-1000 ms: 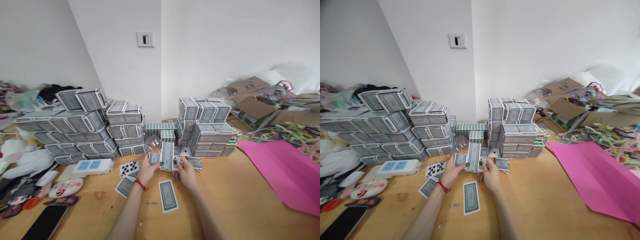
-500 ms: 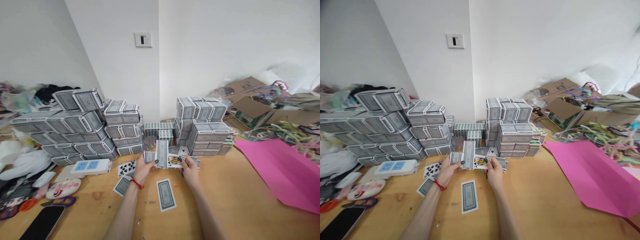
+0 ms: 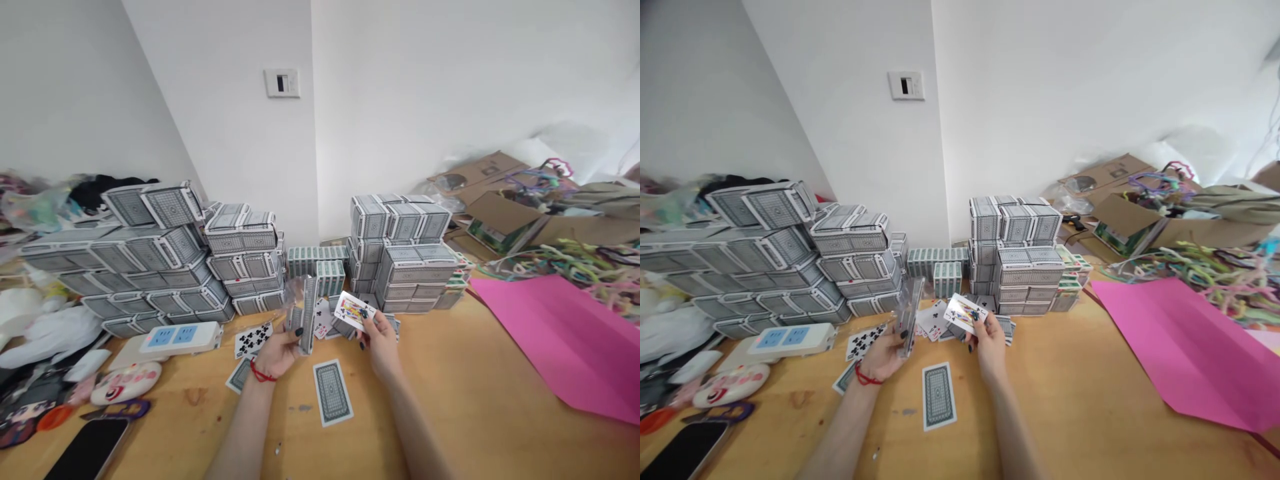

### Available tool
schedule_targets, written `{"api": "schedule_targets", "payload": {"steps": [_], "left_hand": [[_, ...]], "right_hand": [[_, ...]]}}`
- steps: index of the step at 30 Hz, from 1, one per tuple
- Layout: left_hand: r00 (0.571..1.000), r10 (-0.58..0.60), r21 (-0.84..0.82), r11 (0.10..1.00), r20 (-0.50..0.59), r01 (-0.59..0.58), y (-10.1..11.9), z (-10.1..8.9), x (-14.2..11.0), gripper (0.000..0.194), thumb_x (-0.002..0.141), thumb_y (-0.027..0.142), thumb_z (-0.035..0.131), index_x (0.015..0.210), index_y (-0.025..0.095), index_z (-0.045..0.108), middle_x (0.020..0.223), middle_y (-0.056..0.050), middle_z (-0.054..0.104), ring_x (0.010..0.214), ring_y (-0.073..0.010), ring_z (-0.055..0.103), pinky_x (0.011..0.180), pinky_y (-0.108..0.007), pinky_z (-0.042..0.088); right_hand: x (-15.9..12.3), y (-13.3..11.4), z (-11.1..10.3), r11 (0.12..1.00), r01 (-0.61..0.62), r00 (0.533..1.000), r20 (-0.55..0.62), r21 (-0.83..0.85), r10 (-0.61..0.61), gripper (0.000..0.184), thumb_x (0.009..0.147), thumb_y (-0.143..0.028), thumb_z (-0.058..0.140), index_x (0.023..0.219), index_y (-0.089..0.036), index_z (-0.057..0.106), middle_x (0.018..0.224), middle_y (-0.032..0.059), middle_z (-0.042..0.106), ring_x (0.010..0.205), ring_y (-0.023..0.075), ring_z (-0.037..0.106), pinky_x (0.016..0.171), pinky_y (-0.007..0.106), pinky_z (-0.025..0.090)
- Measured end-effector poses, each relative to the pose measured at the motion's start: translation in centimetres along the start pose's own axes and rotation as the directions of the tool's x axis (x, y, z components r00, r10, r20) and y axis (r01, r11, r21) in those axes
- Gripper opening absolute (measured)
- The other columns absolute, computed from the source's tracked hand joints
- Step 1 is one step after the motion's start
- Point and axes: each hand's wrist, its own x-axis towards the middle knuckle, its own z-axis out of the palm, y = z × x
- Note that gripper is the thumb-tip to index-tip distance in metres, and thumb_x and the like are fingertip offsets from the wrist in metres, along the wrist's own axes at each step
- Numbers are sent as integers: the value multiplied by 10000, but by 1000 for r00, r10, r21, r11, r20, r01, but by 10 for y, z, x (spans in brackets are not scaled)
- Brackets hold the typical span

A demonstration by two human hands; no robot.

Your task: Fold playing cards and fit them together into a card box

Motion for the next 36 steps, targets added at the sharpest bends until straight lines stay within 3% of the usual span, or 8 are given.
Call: {"api": "schedule_targets", "payload": {"steps": [7,22,33,36], "left_hand": [[996,-46,-87,995,81,53,1,0,-6,274,531,122,669,770,187,552,557,33,510,435,-53,475,394,-152,369],[986,-64,-128,988,154,84,-2,1,-3,330,499,149,704,781,171,534,543,31,504,427,-55,474,359,-142,342],[991,-53,-127,990,121,68,1,3,-5,310,504,141,701,769,169,542,546,30,526,438,-56,496,380,-142,369],[998,-24,-96,995,63,30,0,4,-2,303,504,108,684,774,167,559,586,22,569,469,-68,526,418,-159,405]], "right_hand": [[-5,-4,9,998,7,996,87,-65,-1,299,717,-474,530,744,-179,488,425,-52,490,333,69,352,340,188,268],[-4,-3,10,996,2,990,144,-91,11,338,714,-507,516,768,-177,473,436,-46,517,313,68,368,325,187,290],[-5,-3,11,995,-7,989,149,-97,21,332,714,-497,523,776,-174,477,424,-48,518,310,71,370,329,189,296],[-5,-4,10,998,-13,990,139,-60,21,307,725,-477,524,766,-176,478,427,-49,514,320,69,374,340,187,299]]}}
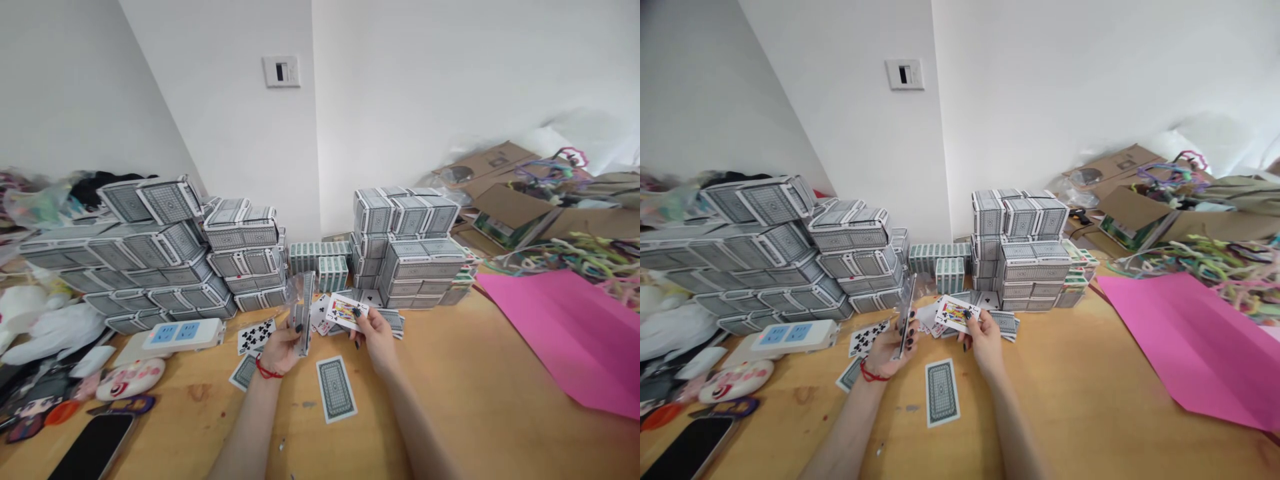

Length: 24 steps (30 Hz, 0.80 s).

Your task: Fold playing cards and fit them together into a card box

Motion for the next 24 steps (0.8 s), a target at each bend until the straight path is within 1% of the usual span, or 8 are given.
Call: {"api": "schedule_targets", "payload": {"steps": [4,7,11,14,20,24], "left_hand": [[987,104,135,987,-125,-87,-5,1,8,267,570,105,648,813,172,559,733,-5,634,629,-124,600,544,-212,472],[973,160,234,965,-168,-118,-8,3,13,308,587,139,655,875,170,548,829,-24,645,725,-156,613,576,-234,491],[941,255,302,936,-224,-182,-8,4,14,356,573,165,677,899,164,535,831,-22,642,710,-154,615,558,-234,502],[918,292,326,924,-269,-198,-7,2,15,379,556,167,687,902,172,532,810,-5,641,690,-144,611,553,-233,502],[904,329,393,896,-273,-207,-10,-3,19,385,521,177,710,860,149,530,842,-27,640,661,-140,604,552,-244,500],[904,338,407,888,-262,-214,-11,-4,19,372,536,190,703,864,146,532,852,-34,636,675,-145,603,571,-259,505]], "right_hand": [[1,1,-1,998,-12,999,-45,68,15,332,692,-497,550,751,-180,472,424,-57,499,307,65,358,326,188,266],[2,3,-2,996,-4,999,-52,84,8,334,683,-497,561,745,-189,448,450,-50,524,310,68,372,326,191,267],[0,1,-4,997,44,999,-33,61,-42,293,718,-468,537,781,-203,430,503,-43,557,338,78,405,353,201,307],[0,-1,-5,997,73,996,-44,37,-71,276,738,-455,515,827,-206,436,494,-51,548,346,81,403,361,203,310],[1,5,-4,996,64,998,-15,-66,-65,291,743,-475,494,822,-202,428,505,-38,549,347,91,405,364,216,313],[2,6,-4,994,86,993,-69,-75,-91,277,743,-472,490,807,-214,414,488,-47,535,344,98,405,365,221,317]]}}
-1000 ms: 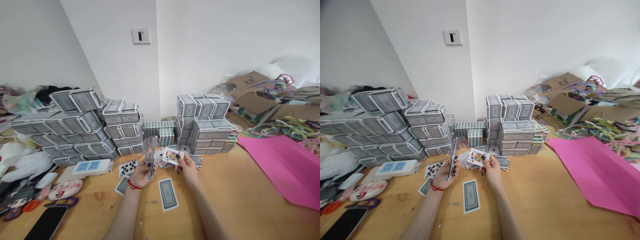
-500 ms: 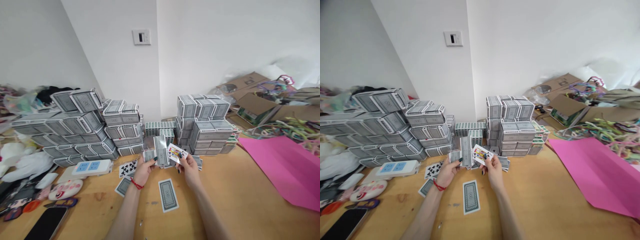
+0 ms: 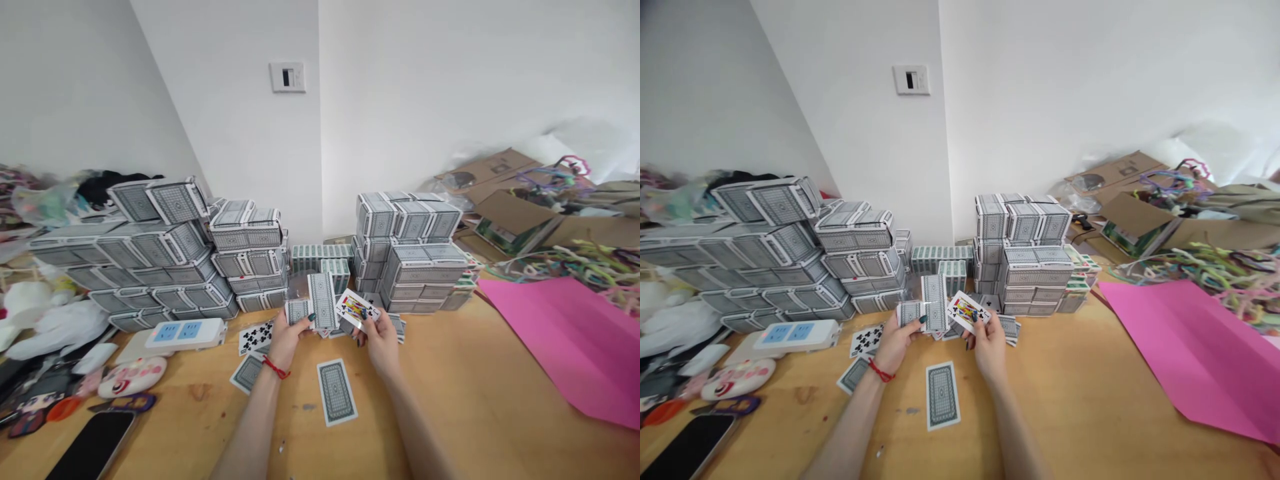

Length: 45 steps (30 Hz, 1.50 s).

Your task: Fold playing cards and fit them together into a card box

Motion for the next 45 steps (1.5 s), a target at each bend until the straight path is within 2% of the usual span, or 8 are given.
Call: {"api": "schedule_targets", "payload": {"steps": [10,18,24,36,45], "left_hand": [[1000,-3,-8,1000,5,3,0,-1,0,362,548,174,691,872,148,533,819,-22,632,682,-143,599,576,-265,509],[1000,-3,6,1000,0,3,-2,-1,2,380,530,176,704,867,145,532,829,-29,631,663,-145,600,562,-270,508],[1000,-11,0,1000,1,11,-2,-2,3,413,522,176,710,892,150,527,804,-18,630,670,-144,601,583,-274,505],[999,-32,39,999,7,31,1,-8,2,424,510,181,710,892,144,531,803,-21,625,651,-127,592,557,-231,489],[996,-84,96,992,31,81,9,-8,-2,434,512,159,701,904,161,513,796,-17,614,643,-151,596,524,-292,530]], "right_hand": [[0,-3,-2,1000,15,999,-41,4,-15,249,755,-447,480,771,-211,400,497,-42,535,355,92,400,365,211,311],[0,2,-2,997,-44,995,88,-61,49,286,740,-484,472,742,-212,383,449,-70,470,339,81,360,356,199,283],[2,0,-7,992,-97,988,115,-86,107,272,702,-448,516,730,-210,388,516,-76,396,404,64,327,376,171,261],[1,-5,-11,980,-131,973,169,-152,156,249,689,-420,517,785,-218,407,632,-33,467,495,94,415,390,175,305],[2,0,-15,978,-74,966,229,-194,118,209,719,-401,501,797,-216,444,675,-19,484,541,104,431,448,189,348]]}}
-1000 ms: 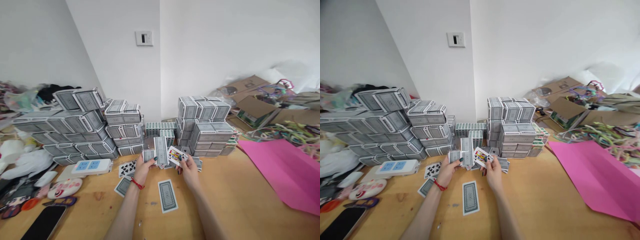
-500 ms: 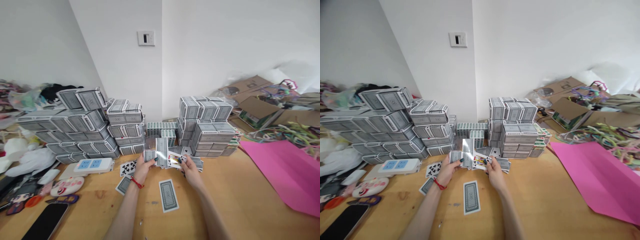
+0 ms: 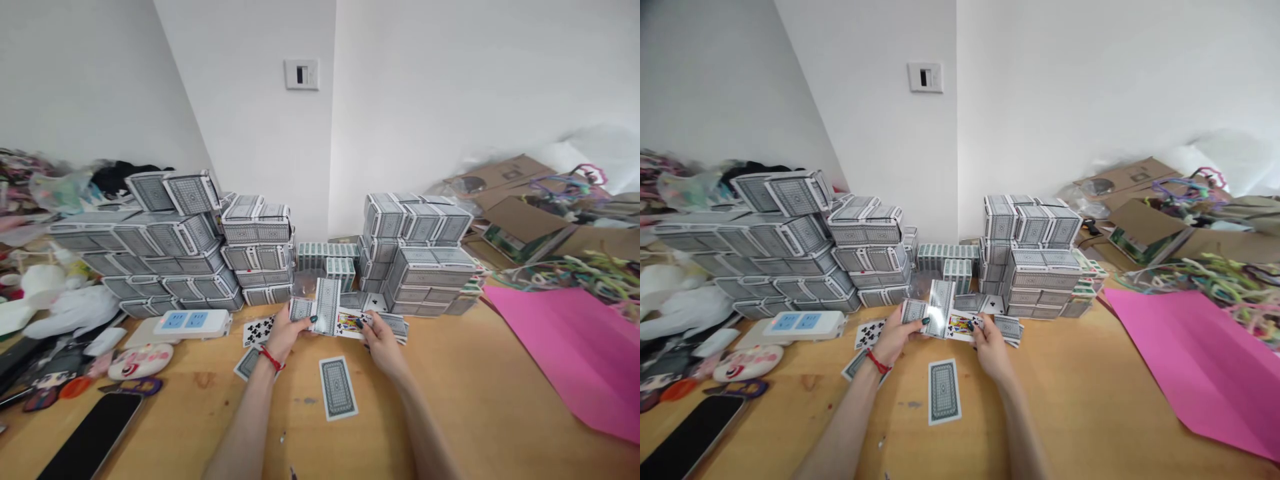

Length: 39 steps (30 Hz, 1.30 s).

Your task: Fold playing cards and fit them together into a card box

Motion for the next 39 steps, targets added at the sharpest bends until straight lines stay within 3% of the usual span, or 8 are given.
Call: {"api": "schedule_targets", "payload": {"steps": [9,15,20,26,31,39], "left_hand": [[999,-14,32,999,34,12,-1,-1,-4,414,533,192,702,892,169,498,797,-18,605,667,-162,598,544,-313,534],[998,5,10,1000,70,-6,-6,-4,-2,442,543,242,702,928,175,496,817,-19,608,678,-156,596,553,-300,522],[998,54,68,996,36,-56,-9,-5,0,464,531,227,706,941,164,498,813,-23,613,658,-141,585,578,-283,502],[980,197,210,959,-5,-191,-11,-8,5,442,541,164,679,950,157,511,845,-30,620,737,-143,579,668,-257,466],[978,206,236,952,-17,-197,-12,-8,6,409,527,157,677,903,151,516,792,-20,626,692,-140,577,650,-252,457],[988,156,171,973,3,-155,-6,-7,4,377,508,179,695,847,151,533,773,-15,621,673,-131,570,648,-245,454]], "right_hand": [[0,4,-3,999,-53,999,-2,1,53,301,697,-461,527,849,-208,472,614,-40,414,491,84,366,427,174,330],[0,5,-3,1000,-24,1000,6,-6,24,321,694,-480,522,861,-208,484,612,-36,421,493,92,362,435,185,342],[0,6,-2,1000,2,1000,-11,-30,-2,297,702,-459,516,856,-206,499,671,-4,483,550,118,414,464,202,374],[0,10,-1,992,32,998,-48,-124,-38,257,717,-401,494,879,-202,505,687,6,511,553,136,435,497,236,388],[-1,10,0,976,61,995,-65,-209,-77,204,728,-369,482,836,-201,525,667,10,527,568,153,457,522,255,406],[-3,4,0,998,6,1000,-14,-55,-7,250,726,-436,487,837,-212,496,675,4,516,526,125,434,427,206,370]]}}
